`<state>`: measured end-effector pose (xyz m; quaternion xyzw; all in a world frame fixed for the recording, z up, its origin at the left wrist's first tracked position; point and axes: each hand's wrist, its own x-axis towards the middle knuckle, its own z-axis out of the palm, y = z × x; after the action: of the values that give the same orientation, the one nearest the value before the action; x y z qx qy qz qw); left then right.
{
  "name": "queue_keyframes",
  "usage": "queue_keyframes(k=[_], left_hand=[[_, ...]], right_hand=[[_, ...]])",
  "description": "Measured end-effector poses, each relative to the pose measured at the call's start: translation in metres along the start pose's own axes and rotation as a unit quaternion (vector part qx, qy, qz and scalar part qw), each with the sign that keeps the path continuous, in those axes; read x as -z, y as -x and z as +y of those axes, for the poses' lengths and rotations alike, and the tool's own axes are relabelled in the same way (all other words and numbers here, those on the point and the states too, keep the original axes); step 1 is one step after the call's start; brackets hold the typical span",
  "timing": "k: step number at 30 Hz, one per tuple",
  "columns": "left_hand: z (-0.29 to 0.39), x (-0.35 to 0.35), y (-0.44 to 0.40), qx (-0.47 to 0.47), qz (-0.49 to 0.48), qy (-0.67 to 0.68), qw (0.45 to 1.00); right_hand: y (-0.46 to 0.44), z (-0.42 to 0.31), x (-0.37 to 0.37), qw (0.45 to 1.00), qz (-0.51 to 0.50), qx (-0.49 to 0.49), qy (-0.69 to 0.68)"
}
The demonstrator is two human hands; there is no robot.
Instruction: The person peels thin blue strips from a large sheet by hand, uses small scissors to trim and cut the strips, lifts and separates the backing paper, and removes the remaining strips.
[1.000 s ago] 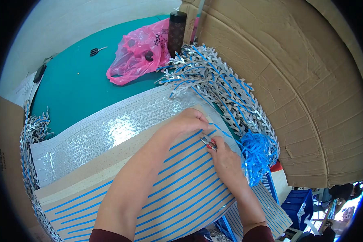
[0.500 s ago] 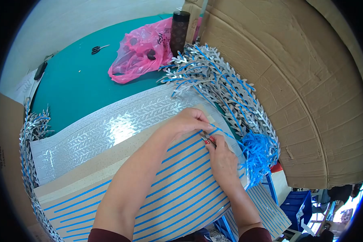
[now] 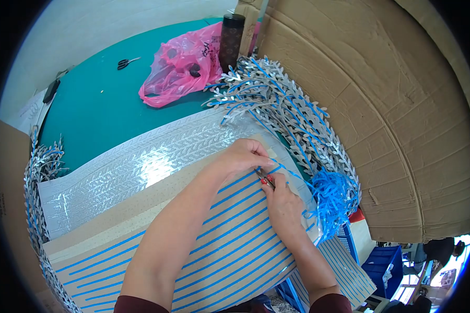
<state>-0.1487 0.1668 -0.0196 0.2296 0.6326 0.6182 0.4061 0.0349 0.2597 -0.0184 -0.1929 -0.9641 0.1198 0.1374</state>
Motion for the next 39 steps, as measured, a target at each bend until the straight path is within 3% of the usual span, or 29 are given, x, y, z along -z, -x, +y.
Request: queue_keyframes(k=[32,35,38,39], left_hand=[[-0.001,0.001,0.002,-0.001,0.008,0.032,0.999],[0.003,0.004,0.003,0.021,0.011,0.043,0.999],[0.002,0.001,0.004,0.003,0.008,0.039,0.999],[0.0,-0.002,0.005,-0.004,0.016,0.016,1.0]], right_hand=[[0.001,0.001,-0.006,0.999,0.023,-0.019,-0.042],[0.001,0.006,-0.004,0.997,0.044,-0.011,-0.067],[-0.013,0.015,0.012,0.994,0.095,-0.05,-0.016],[-0.015,0.023,0.013,0.994,0.103,-0.02,0.017]])
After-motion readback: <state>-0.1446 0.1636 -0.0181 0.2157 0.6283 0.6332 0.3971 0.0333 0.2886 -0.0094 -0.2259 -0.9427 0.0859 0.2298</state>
